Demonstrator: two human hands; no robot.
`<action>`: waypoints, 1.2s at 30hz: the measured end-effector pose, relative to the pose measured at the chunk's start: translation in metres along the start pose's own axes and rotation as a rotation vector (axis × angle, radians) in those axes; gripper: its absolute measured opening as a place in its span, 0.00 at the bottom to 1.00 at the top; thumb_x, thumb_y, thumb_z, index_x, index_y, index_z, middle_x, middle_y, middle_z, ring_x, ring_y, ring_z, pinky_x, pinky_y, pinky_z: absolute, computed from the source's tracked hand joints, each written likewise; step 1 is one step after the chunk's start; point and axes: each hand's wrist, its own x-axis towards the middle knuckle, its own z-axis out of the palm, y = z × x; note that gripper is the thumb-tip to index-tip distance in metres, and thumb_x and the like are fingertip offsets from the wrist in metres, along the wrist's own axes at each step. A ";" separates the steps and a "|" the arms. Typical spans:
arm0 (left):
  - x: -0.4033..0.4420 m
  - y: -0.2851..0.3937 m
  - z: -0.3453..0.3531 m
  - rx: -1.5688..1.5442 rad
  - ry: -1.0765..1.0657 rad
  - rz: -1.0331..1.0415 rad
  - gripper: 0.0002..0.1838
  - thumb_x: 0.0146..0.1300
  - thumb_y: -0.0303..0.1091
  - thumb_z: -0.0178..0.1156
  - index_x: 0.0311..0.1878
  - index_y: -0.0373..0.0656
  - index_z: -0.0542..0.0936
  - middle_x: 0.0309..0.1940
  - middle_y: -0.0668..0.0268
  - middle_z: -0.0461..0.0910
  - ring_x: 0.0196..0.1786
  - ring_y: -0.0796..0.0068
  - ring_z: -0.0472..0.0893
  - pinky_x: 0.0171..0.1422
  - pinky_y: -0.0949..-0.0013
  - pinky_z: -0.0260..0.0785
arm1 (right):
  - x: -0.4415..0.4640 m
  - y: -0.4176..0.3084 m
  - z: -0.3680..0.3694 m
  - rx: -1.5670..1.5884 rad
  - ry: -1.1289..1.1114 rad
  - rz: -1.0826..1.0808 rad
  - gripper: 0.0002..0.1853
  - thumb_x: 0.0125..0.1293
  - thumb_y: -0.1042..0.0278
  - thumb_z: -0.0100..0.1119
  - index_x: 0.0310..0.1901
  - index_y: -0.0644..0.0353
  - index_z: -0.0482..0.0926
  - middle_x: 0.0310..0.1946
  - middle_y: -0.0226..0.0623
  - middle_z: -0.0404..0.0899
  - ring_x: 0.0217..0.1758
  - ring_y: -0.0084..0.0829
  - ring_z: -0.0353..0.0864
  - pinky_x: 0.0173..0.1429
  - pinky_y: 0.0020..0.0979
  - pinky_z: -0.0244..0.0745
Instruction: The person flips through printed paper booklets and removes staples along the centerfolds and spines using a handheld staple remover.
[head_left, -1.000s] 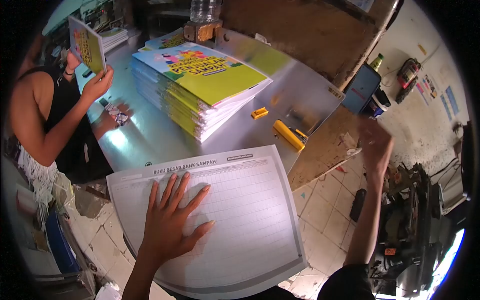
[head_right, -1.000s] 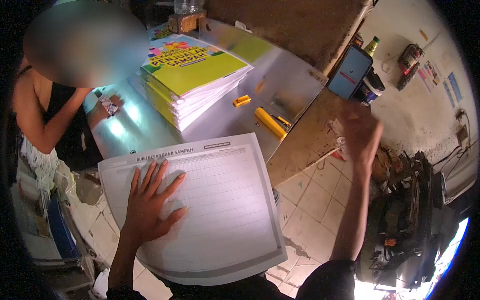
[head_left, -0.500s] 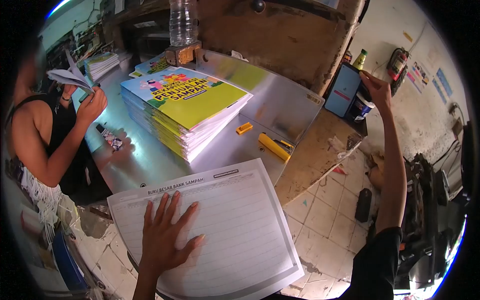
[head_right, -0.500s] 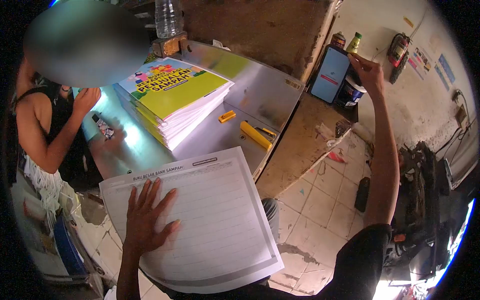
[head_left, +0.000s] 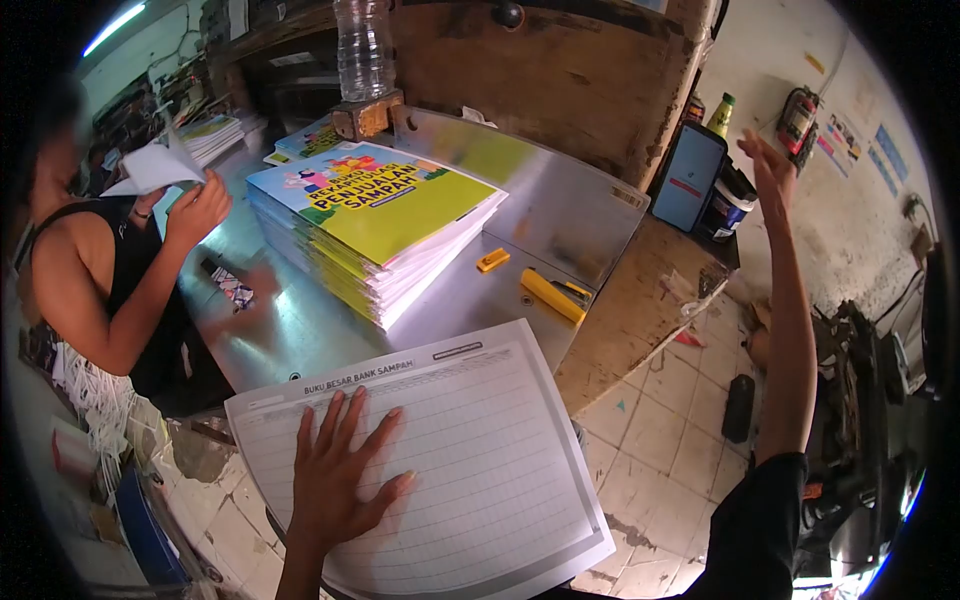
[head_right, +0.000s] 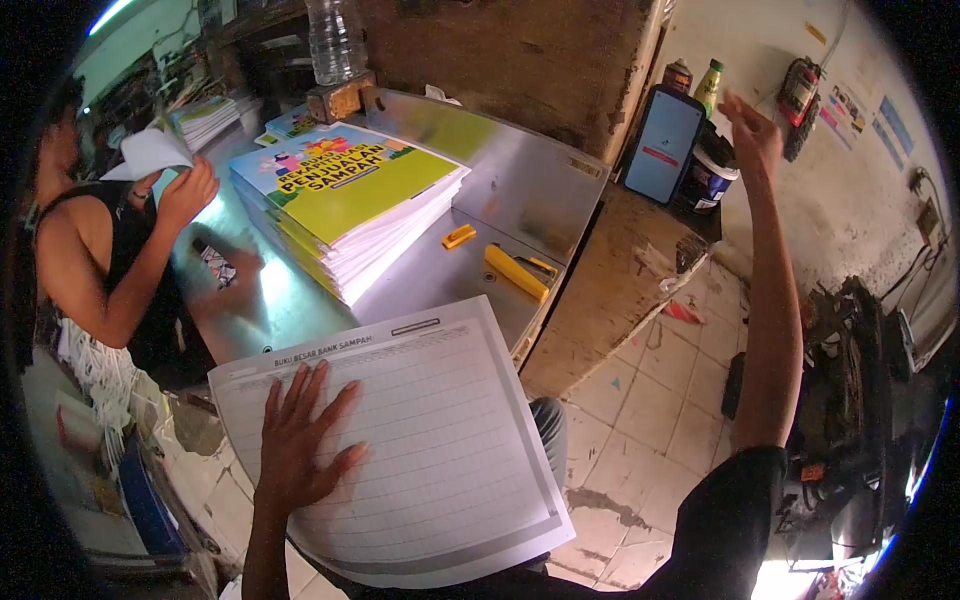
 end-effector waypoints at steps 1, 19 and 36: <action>0.000 -0.001 0.000 -0.001 0.002 -0.004 0.38 0.64 0.60 0.64 0.75 0.57 0.74 0.81 0.52 0.60 0.83 0.44 0.57 0.85 0.36 0.38 | -0.003 -0.015 -0.005 0.029 0.080 0.051 0.25 0.72 0.40 0.62 0.55 0.54 0.89 0.44 0.34 0.92 0.48 0.22 0.86 0.54 0.28 0.78; 0.001 -0.002 0.000 0.003 -0.056 -0.034 0.38 0.67 0.67 0.58 0.77 0.60 0.72 0.83 0.53 0.56 0.84 0.46 0.53 0.87 0.38 0.33 | -0.288 -0.208 0.141 0.073 -0.498 -0.429 0.23 0.66 0.60 0.71 0.59 0.62 0.81 0.56 0.44 0.83 0.62 0.47 0.78 0.66 0.49 0.70; -0.003 -0.004 0.003 -0.003 0.003 0.002 0.38 0.69 0.65 0.58 0.77 0.59 0.71 0.82 0.52 0.58 0.84 0.45 0.55 0.86 0.37 0.37 | -0.298 -0.213 0.145 -0.005 -0.320 -0.411 0.22 0.67 0.67 0.65 0.62 0.60 0.79 0.53 0.43 0.84 0.56 0.47 0.79 0.62 0.48 0.70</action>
